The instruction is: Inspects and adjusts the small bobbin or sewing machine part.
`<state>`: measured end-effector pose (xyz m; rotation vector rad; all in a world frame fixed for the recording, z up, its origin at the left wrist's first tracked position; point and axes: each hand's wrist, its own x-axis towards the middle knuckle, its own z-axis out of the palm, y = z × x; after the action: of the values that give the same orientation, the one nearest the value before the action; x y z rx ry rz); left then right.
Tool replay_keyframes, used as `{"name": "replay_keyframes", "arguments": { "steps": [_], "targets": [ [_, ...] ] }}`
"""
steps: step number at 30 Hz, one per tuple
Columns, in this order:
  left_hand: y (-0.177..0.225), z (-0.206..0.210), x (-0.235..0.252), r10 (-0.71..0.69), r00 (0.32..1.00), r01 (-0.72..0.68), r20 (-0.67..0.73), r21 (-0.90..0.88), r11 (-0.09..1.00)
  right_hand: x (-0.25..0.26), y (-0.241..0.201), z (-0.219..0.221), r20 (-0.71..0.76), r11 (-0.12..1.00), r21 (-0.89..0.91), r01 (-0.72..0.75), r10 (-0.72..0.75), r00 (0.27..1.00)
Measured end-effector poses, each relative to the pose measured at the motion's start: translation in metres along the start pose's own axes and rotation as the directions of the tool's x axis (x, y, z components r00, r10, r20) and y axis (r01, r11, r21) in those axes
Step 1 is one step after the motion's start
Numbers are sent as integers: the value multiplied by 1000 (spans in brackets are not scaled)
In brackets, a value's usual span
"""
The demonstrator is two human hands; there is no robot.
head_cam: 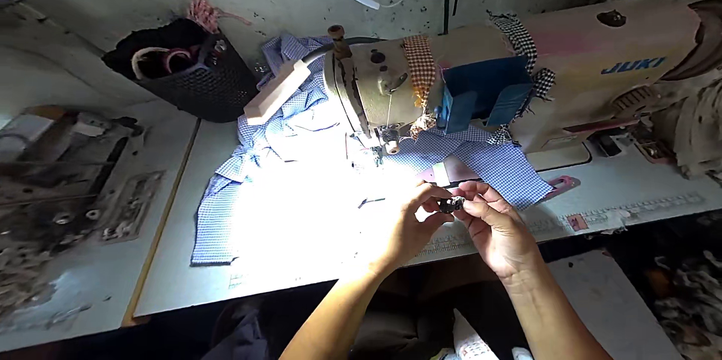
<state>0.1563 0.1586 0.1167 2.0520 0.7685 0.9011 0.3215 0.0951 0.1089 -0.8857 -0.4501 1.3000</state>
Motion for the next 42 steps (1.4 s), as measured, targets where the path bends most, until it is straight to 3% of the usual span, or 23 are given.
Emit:
{"name": "replay_keyframes", "arguments": {
  "steps": [3, 8, 15, 20, 27, 30, 33, 38, 40, 42],
  "targets": [
    [-3, 13, -8, 4, 990, -23, -144, -128, 992, 0, 3, 4, 94, 987, -98, 128, -119, 988],
    [-1, 28, -16, -58, 968, -22, -245, -309, 951, -1, 9, 6, 145, 944, -211, 254, -227, 963],
    [-2, 30, -19, -40, 967, -52, -253, -345, 937, 4, 13, -3, 236, 858, -291, 423, -365, 901],
    [-2, 29, -22, -35, 967, -50, -252, -322, 945, 3, 5, -3, 316, 804, -376, 461, -356, 879],
    [-7, 33, -24, 26, 952, -102, -306, -236, 966, -2, 8, 6, 215, 856, -347, 382, -324, 921],
    [-9, 36, -25, -60, 951, -61, -304, -373, 926, -3, 13, 8, 233, 772, -434, 464, -401, 886],
    [-6, 39, -25, -190, 937, 10, -294, -522, 853, -2, 19, 8, 289, 604, -550, 577, -511, 810],
    [-2, 42, -26, -282, 914, 40, -293, -625, 779, 4, 26, 5, 359, 387, -644, 660, -609, 707],
    [-4, 44, -27, -304, 907, 47, -293, -645, 762, 5, 26, 4, 376, 359, -662, 658, -600, 706],
    [-5, 44, -29, -334, 899, 56, -281, -684, 727, 8, 26, 4, 374, 415, -648, 638, -556, 742]
  ]
}}
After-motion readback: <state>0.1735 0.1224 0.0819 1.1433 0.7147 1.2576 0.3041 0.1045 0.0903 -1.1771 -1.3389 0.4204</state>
